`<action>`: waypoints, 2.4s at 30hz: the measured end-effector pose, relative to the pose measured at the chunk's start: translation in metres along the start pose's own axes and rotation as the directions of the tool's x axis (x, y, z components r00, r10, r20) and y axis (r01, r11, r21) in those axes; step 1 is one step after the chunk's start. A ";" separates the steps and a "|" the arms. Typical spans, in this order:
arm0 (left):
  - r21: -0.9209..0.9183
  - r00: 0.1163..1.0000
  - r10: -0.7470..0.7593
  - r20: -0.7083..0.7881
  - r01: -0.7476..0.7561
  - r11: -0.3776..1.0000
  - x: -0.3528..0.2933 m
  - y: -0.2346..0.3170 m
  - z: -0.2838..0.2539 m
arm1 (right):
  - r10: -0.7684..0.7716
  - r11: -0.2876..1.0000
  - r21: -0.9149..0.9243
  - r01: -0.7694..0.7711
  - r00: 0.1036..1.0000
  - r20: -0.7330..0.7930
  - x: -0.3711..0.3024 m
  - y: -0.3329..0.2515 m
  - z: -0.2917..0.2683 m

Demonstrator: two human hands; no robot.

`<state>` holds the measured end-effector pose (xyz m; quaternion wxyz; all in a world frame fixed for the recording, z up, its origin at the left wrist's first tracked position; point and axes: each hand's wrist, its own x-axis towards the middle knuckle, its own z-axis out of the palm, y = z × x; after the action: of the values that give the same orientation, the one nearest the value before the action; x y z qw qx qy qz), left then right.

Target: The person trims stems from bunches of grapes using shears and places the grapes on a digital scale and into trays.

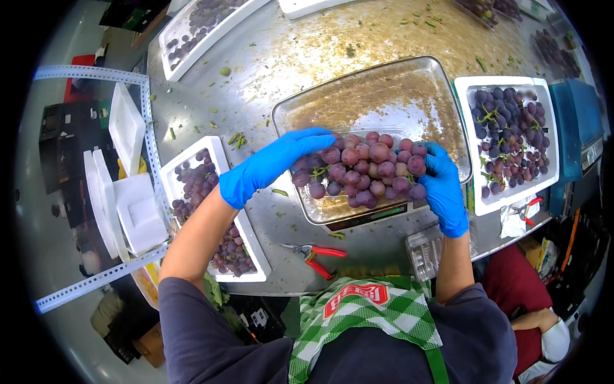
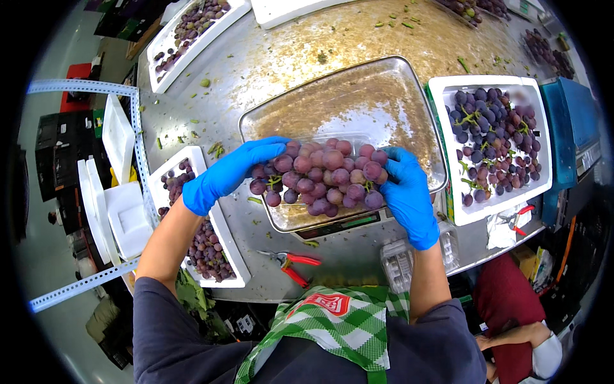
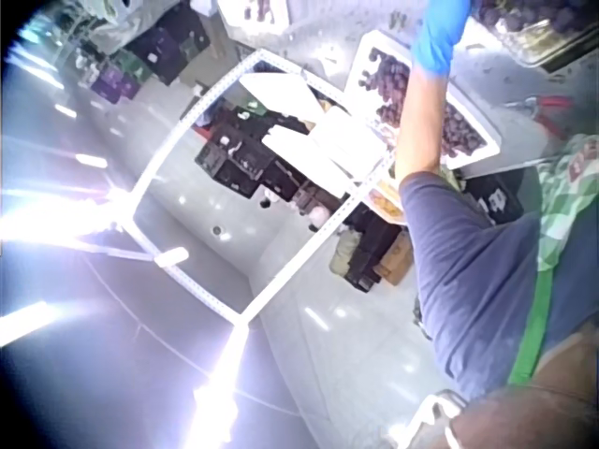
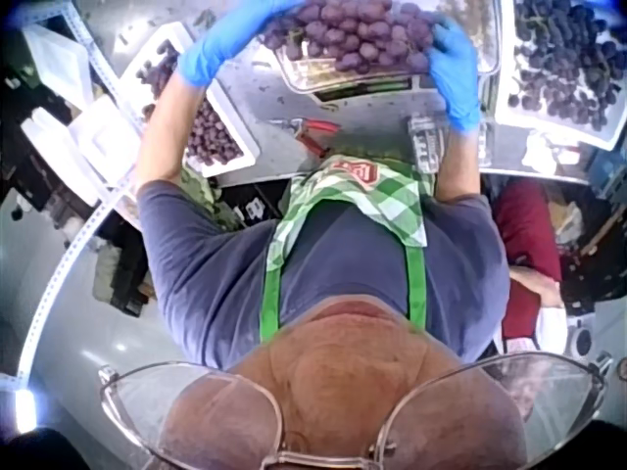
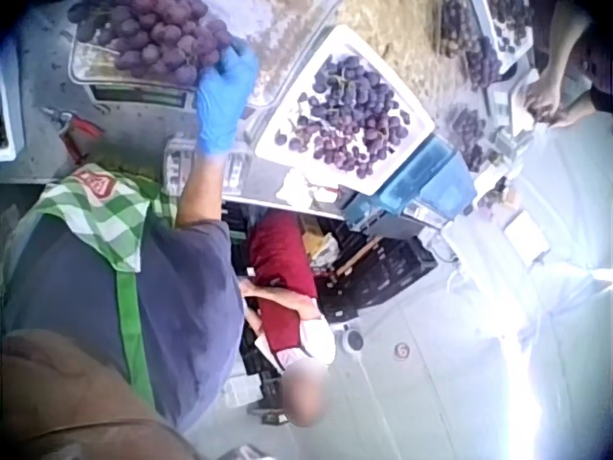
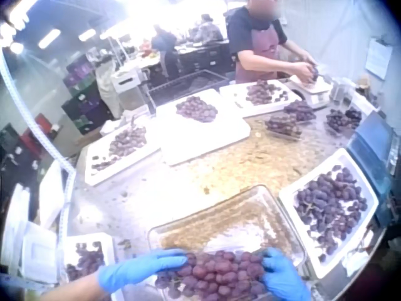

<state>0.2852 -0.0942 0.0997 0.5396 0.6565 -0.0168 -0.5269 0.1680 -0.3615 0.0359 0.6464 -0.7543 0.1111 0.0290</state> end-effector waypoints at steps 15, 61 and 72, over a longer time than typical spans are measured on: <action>0.033 0.997 -0.027 -0.077 0.029 0.999 -0.005 0.008 0.016 | 0.095 0.993 0.054 -0.105 0.981 0.167 0.003 -0.010 -0.016; 0.415 0.388 0.199 -0.900 0.620 0.666 -0.137 -0.351 0.236 | -0.328 0.552 -0.549 0.628 0.769 0.549 -0.218 0.118 0.135; 0.320 0.418 -0.029 -0.908 0.736 0.597 -0.115 -0.330 0.237 | -0.355 0.768 -0.306 0.562 0.772 0.528 -0.204 0.123 0.122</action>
<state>-0.1144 -0.0526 -0.0301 0.0391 0.9517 0.2151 -0.2157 -0.0433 -0.2325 -0.0652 0.4492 -0.8583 -0.2407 0.0600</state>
